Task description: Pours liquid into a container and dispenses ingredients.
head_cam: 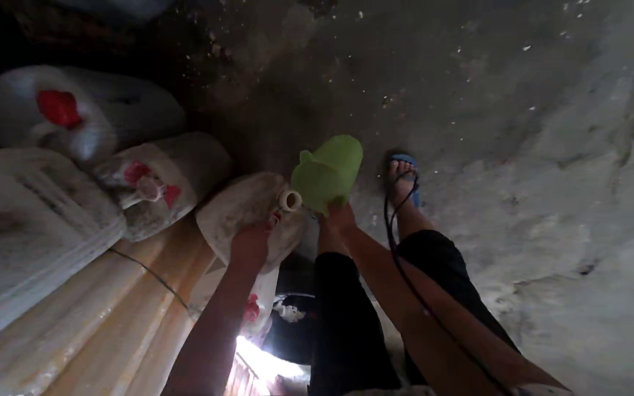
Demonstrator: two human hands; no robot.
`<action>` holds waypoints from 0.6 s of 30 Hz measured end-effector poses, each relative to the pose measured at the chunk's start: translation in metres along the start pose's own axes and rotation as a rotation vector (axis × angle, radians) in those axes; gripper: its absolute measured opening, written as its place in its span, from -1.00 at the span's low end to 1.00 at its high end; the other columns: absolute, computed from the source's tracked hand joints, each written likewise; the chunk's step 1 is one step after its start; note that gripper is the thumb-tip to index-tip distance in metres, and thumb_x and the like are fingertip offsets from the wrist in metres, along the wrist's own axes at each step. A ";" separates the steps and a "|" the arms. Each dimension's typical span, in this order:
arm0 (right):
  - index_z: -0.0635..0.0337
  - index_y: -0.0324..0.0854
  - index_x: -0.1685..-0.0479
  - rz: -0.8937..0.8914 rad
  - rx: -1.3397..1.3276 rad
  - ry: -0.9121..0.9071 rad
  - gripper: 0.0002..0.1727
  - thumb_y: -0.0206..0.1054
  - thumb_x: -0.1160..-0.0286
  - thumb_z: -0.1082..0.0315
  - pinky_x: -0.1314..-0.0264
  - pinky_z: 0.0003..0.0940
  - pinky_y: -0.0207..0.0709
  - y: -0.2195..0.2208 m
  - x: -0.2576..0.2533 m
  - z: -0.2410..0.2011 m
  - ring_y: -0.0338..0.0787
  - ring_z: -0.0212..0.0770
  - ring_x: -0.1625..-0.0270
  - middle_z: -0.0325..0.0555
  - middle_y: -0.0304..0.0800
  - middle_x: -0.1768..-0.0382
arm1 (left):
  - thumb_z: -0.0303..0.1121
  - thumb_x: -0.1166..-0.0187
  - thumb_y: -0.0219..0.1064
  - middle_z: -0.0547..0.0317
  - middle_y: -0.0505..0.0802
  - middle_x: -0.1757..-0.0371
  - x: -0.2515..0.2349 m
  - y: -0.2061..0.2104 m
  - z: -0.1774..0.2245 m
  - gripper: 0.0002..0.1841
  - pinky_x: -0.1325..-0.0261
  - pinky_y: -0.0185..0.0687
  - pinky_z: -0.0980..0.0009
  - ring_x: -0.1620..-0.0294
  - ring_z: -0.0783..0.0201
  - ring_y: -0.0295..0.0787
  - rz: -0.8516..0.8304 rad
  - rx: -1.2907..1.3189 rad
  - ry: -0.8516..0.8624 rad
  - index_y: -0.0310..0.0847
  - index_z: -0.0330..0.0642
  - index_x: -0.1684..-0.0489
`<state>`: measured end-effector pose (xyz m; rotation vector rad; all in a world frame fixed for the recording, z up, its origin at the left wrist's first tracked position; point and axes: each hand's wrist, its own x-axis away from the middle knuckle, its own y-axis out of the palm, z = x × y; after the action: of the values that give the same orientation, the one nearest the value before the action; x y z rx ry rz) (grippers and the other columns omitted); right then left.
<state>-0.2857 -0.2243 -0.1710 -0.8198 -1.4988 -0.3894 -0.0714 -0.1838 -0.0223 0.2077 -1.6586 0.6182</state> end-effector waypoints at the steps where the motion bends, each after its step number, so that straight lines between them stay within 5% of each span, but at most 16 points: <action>1: 0.29 0.17 -0.76 0.002 0.010 0.003 -0.33 0.18 -0.80 0.12 -0.54 0.24 0.48 -0.005 -0.006 -0.001 0.63 0.29 -0.49 0.40 0.56 -0.48 | -0.21 -0.85 0.04 -0.11 0.76 -0.40 -0.005 0.000 0.009 -0.61 -0.43 0.60 -0.14 -0.43 -0.14 0.71 0.016 -0.016 0.014 0.61 -0.05 -0.49; 10: 0.30 0.17 -0.76 -0.015 -0.121 -0.005 -0.38 0.07 -0.86 0.14 -0.64 0.23 0.38 -0.050 -0.049 -0.015 0.53 0.27 -0.60 0.38 0.49 -0.56 | -0.31 -0.78 0.10 -0.15 0.79 -0.31 -0.046 -0.009 0.094 -0.62 -0.26 0.69 -0.14 -0.31 -0.17 0.76 0.001 -0.138 -0.051 0.58 -0.13 -0.48; 18: 0.25 0.05 -0.83 0.012 -0.152 -0.006 -0.29 0.18 -0.79 0.16 -0.62 0.28 0.37 -0.054 -0.103 0.006 0.51 0.33 -0.61 0.41 0.47 -0.56 | -0.30 -0.71 0.22 -0.15 0.78 -0.31 -0.071 -0.009 0.131 -0.59 -0.19 0.73 -0.12 -0.26 -0.17 0.79 -0.005 -0.206 -0.096 0.54 -0.16 -0.50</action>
<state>-0.3352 -0.2830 -0.2585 -0.9495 -1.4829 -0.4968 -0.1659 -0.2724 -0.0964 0.0932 -1.8009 0.4353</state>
